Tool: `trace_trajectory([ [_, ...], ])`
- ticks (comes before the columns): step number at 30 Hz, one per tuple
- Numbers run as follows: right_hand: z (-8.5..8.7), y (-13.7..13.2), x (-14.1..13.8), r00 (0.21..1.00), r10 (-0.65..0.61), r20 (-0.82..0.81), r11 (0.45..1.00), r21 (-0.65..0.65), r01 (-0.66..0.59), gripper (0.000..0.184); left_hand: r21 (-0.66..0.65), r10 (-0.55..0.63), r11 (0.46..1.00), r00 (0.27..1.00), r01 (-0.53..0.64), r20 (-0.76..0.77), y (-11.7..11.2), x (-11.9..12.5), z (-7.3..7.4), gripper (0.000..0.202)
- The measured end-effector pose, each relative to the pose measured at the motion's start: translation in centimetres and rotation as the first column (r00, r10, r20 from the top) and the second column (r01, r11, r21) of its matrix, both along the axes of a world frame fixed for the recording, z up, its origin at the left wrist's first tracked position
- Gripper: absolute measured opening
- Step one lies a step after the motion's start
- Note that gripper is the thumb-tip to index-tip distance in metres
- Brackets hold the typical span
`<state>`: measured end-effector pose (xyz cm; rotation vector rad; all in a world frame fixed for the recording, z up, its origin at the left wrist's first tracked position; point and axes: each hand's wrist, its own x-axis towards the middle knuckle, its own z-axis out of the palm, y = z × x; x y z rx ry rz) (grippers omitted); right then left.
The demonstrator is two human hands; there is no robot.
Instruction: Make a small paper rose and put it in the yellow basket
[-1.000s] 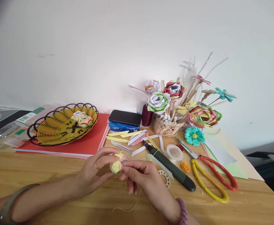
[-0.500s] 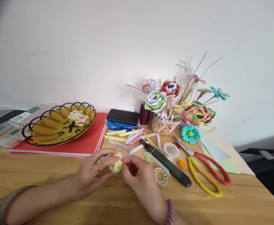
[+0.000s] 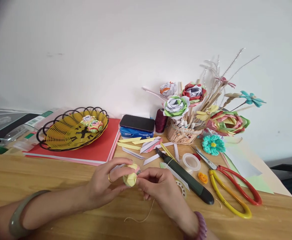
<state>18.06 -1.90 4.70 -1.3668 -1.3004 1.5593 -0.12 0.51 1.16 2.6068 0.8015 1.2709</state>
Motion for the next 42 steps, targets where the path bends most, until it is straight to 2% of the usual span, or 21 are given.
trace_trajectory([
  [6,0.26,0.02,0.14,0.996,0.054,-0.074,0.997,-0.049,-0.058,0.025,-0.002,-0.04,0.999,0.999,0.04,0.029,0.11,0.0,-0.28,0.028],
  [11,0.74,-0.13,0.11,0.996,0.069,-0.049,0.997,-0.036,-0.071,0.026,-0.004,-0.014,1.0,1.0,0.014,0.027,0.18,-0.15,-0.4,0.03],
  [15,0.71,-0.23,0.05,0.996,0.085,-0.039,0.995,-0.054,-0.087,0.028,0.004,-0.094,0.996,0.993,0.094,0.072,0.2,-0.16,-0.27,0.029],
  [18,0.57,-0.27,-0.09,0.995,0.086,-0.053,0.993,-0.075,-0.09,0.027,0.056,-0.137,0.99,0.983,0.131,0.122,0.27,-0.06,-0.47,0.027],
  [23,0.38,-0.21,-0.29,0.996,0.072,-0.053,0.993,-0.088,-0.076,0.027,0.119,-0.12,0.987,0.988,0.108,0.102,0.34,0.03,-0.9,0.03],
  [32,0.33,-0.26,0.09,0.99,0.124,-0.073,0.992,0.011,-0.124,0.027,0.093,-0.059,0.995,0.991,0.048,0.123,0.3,0.05,-0.03,0.023],
  [42,-0.15,-0.39,-0.67,0.999,0.04,-0.033,0.995,-0.086,-0.043,0.029,0.139,-0.004,0.99,0.995,-0.01,0.096,0.07,0.35,-0.55,0.017],
])
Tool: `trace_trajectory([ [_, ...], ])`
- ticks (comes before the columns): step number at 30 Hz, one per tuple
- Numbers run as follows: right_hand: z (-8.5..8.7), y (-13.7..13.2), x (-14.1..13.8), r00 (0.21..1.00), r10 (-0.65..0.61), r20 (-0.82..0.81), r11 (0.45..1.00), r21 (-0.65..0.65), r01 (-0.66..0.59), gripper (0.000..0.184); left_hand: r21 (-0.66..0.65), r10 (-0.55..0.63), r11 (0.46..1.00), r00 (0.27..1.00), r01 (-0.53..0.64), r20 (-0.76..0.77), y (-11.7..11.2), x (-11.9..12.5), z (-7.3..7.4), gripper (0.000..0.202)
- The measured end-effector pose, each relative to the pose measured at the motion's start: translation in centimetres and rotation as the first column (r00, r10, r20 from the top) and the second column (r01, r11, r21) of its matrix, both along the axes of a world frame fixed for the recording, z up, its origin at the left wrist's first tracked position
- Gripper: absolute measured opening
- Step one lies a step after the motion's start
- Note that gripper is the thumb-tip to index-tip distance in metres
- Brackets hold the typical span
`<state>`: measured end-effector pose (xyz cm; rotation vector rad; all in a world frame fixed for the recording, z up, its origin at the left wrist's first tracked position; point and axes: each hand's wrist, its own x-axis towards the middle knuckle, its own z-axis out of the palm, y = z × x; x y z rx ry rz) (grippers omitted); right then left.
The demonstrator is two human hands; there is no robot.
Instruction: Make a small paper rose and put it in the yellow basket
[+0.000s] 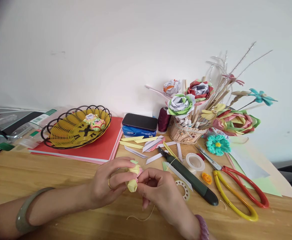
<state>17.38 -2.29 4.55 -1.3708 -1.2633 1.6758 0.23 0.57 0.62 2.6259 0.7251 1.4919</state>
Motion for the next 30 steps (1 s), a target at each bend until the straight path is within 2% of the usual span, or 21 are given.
trace_trajectory([
  [4,0.1,0.2,0.3,0.999,0.033,0.02,0.998,0.046,-0.034,0.029,-0.022,0.042,0.999,0.999,-0.042,0.023,0.0,0.1,0.3,0.013],
  [8,0.3,0.2,0.6,0.995,0.078,0.061,0.992,0.098,-0.084,0.033,0.041,0.07,0.997,0.997,-0.071,0.032,0.0,0.1,0.6,0.015],
  [13,0.2,0.0,0.3,0.998,0.037,0.053,0.995,0.092,-0.042,0.03,-0.016,0.097,0.995,0.993,-0.096,0.073,-0.2,0.2,0.3,0.009],
  [21,0.1,-0.1,-0.5,0.999,-0.027,0.031,0.999,0.025,0.027,0.033,0.074,0.093,0.993,0.995,-0.097,0.045,-0.1,0.2,-0.3,0.011],
  [25,0.2,-0.1,-0.6,0.999,-0.034,0.037,0.999,0.035,0.033,0.03,0.048,0.115,0.992,0.992,-0.117,0.052,-0.2,0.3,-0.2,0.011],
  [28,0.3,-0.1,-0.5,0.999,-0.034,0.018,0.998,0.053,0.033,0.028,0.022,0.069,0.997,0.997,-0.07,0.035,-0.2,0.1,0.2,0.015],
  [30,0.4,-0.1,-0.4,0.999,-0.038,0.009,0.997,0.062,0.037,0.029,-0.09,-0.016,0.996,0.999,0.02,0.049,-0.1,-0.1,0.5,0.019],
])
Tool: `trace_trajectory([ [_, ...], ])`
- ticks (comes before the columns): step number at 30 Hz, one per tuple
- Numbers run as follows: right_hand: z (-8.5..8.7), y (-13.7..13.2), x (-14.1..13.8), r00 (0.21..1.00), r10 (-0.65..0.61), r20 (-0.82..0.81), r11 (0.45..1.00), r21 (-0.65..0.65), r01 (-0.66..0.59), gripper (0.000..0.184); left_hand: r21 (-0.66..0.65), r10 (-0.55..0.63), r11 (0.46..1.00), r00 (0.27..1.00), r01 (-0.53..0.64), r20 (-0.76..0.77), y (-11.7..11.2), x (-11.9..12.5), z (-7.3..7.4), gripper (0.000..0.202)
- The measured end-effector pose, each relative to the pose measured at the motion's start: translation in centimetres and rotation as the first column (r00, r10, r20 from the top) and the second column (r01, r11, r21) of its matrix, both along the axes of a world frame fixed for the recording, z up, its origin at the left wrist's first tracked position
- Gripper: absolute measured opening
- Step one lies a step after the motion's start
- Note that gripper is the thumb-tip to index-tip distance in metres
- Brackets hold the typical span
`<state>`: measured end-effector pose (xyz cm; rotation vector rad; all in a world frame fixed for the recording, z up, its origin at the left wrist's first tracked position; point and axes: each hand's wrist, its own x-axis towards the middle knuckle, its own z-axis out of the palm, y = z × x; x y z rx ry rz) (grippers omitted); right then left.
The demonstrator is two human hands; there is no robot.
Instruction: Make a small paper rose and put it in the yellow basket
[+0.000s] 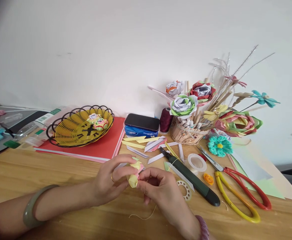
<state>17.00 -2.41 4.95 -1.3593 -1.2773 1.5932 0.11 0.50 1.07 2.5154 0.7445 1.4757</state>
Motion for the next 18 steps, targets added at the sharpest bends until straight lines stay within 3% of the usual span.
trace_trajectory([
  [2,0.1,0.0,0.2,1.0,-0.012,-0.001,1.0,0.014,0.012,0.032,-0.174,-0.102,0.978,0.993,0.111,0.058,0.1,-0.2,0.2,0.026],
  [4,0.2,0.0,0.6,0.999,-0.044,0.013,0.997,0.061,0.043,0.034,-0.371,-0.148,0.908,0.977,0.196,0.153,0.1,-0.2,0.3,0.036],
  [6,0.2,-0.1,1.1,0.994,-0.099,0.039,0.986,0.137,0.093,0.033,-0.556,-0.138,0.788,0.956,0.264,0.258,0.0,-0.1,0.3,0.042],
  [8,0.1,-0.1,1.5,0.98,-0.187,0.069,0.963,0.213,0.168,0.032,-0.686,-0.134,0.627,0.918,0.37,0.372,0.1,0.1,0.3,0.045],
  [12,0.0,-0.3,1.8,0.954,-0.275,0.121,0.901,0.38,0.211,0.024,-0.738,-0.119,0.313,0.795,0.598,0.595,0.5,0.3,0.2,0.049],
  [15,-0.2,-0.4,1.8,0.955,-0.218,0.199,0.858,0.505,0.09,0.024,-0.717,-0.094,0.184,0.738,0.673,0.668,0.8,0.3,0.1,0.055],
  [18,-0.3,-0.5,1.8,0.955,-0.199,0.221,0.826,0.561,0.042,0.02,-0.678,-0.118,0.094,0.685,0.729,0.719,0.8,0.2,0.0,0.053],
])
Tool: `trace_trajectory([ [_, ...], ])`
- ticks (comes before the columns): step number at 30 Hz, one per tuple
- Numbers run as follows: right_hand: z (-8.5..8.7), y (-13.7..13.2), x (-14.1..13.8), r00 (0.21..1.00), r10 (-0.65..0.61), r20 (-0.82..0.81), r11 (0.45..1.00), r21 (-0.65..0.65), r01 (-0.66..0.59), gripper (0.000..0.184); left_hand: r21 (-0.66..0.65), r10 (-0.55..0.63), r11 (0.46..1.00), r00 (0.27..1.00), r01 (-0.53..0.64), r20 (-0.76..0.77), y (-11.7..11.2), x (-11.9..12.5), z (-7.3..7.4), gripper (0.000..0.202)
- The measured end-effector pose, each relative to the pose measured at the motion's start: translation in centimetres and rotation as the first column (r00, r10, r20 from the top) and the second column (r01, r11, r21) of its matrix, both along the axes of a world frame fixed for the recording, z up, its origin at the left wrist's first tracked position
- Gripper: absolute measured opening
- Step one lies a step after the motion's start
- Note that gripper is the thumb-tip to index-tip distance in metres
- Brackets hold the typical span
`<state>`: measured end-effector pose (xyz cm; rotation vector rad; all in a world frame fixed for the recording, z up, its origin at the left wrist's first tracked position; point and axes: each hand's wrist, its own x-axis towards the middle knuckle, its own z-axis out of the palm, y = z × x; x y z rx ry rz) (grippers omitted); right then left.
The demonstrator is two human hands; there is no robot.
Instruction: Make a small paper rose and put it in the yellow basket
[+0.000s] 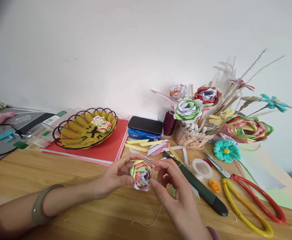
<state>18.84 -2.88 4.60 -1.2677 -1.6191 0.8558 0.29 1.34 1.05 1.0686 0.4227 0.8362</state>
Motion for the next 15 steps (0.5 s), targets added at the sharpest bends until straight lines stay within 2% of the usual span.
trace_trajectory([
  [6,-0.4,0.1,0.14,0.999,0.032,0.008,0.999,0.022,-0.032,0.015,-0.071,-0.1,0.992,0.994,0.102,0.034,-0.25,-0.29,0.11,0.046],
  [12,-0.47,0.23,0.17,0.995,0.061,0.081,0.989,0.127,-0.071,0.009,-0.111,-0.17,0.978,0.984,0.175,0.053,0.02,-0.51,0.63,0.051],
  [15,-0.37,0.35,0.18,0.993,0.079,0.085,0.982,0.163,-0.092,0.008,-0.182,-0.235,0.953,0.971,0.241,0.054,0.32,-0.67,0.59,0.053],
])
